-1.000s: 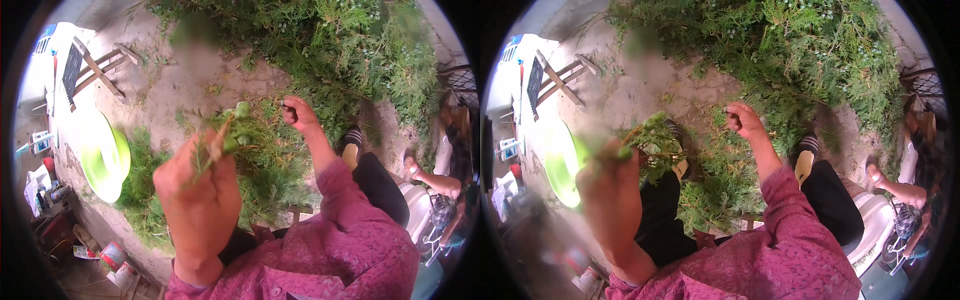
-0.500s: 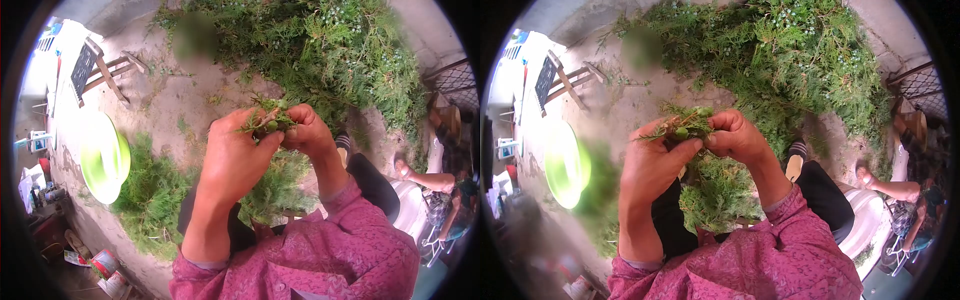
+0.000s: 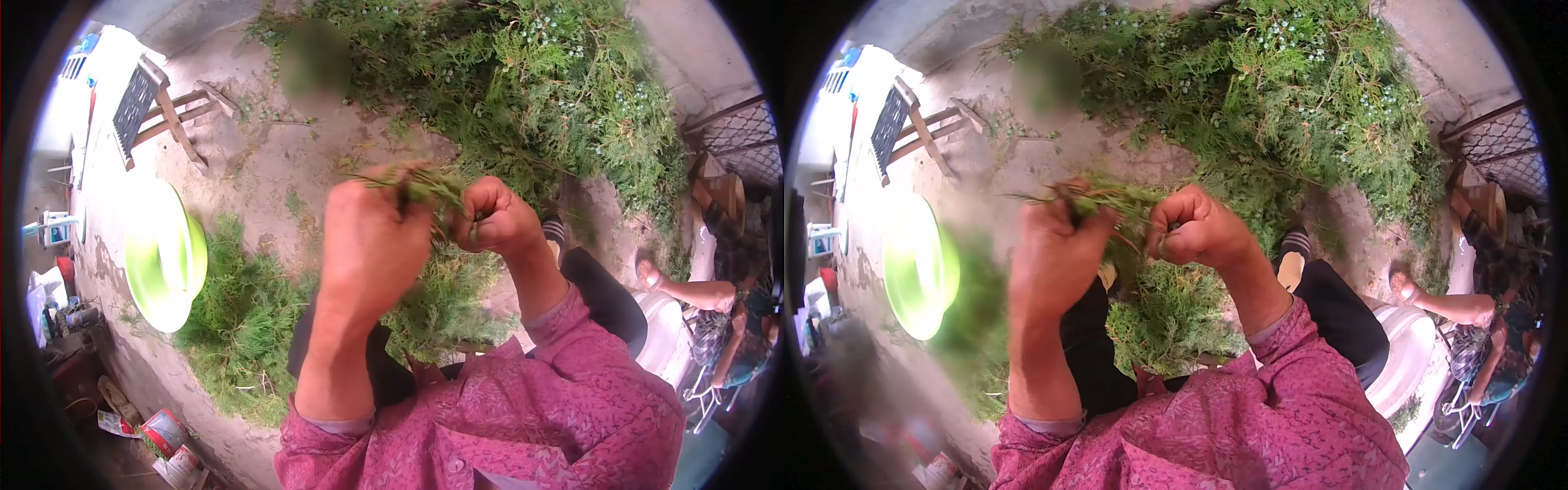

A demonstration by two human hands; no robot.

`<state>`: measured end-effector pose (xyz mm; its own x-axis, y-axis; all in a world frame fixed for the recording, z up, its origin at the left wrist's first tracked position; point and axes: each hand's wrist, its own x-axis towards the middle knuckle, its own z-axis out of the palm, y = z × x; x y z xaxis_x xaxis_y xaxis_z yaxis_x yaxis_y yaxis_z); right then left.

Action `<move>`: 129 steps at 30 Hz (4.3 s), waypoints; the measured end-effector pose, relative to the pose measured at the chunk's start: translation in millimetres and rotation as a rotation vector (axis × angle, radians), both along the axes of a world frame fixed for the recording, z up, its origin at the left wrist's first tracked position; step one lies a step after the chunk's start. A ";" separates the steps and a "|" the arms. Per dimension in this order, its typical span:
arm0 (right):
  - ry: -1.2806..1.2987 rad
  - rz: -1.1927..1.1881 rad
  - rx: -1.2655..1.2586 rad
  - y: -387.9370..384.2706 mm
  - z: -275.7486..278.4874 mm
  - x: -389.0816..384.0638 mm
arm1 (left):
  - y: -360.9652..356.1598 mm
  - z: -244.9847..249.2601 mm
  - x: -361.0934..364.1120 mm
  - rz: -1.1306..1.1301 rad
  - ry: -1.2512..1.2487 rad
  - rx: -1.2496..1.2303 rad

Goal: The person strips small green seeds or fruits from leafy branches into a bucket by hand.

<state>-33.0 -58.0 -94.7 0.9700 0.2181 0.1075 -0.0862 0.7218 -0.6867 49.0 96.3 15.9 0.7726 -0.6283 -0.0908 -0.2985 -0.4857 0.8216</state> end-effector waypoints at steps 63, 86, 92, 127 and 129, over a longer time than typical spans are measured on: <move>0.979 -0.434 -0.643 -45.8 -299.6 8.1 | 6.5 -24.9 -54.2 -0.484 -0.272 0.210; 0.819 -0.407 -1.309 -2.3 -299.3 31.4 | 9.7 -26.2 -52.5 -0.489 -0.289 0.225; 0.957 -0.369 -0.055 -20.3 -281.2 6.2 | 10.5 -21.9 -50.1 -0.494 -0.248 0.235; -0.170 0.192 -0.643 -14.8 -59.9 56.3 | 17.6 -22.3 -28.6 -0.409 -0.230 0.315; -0.387 0.223 -0.573 -7.6 -28.1 47.5 | 17.2 -16.3 -25.8 -0.408 -0.169 0.396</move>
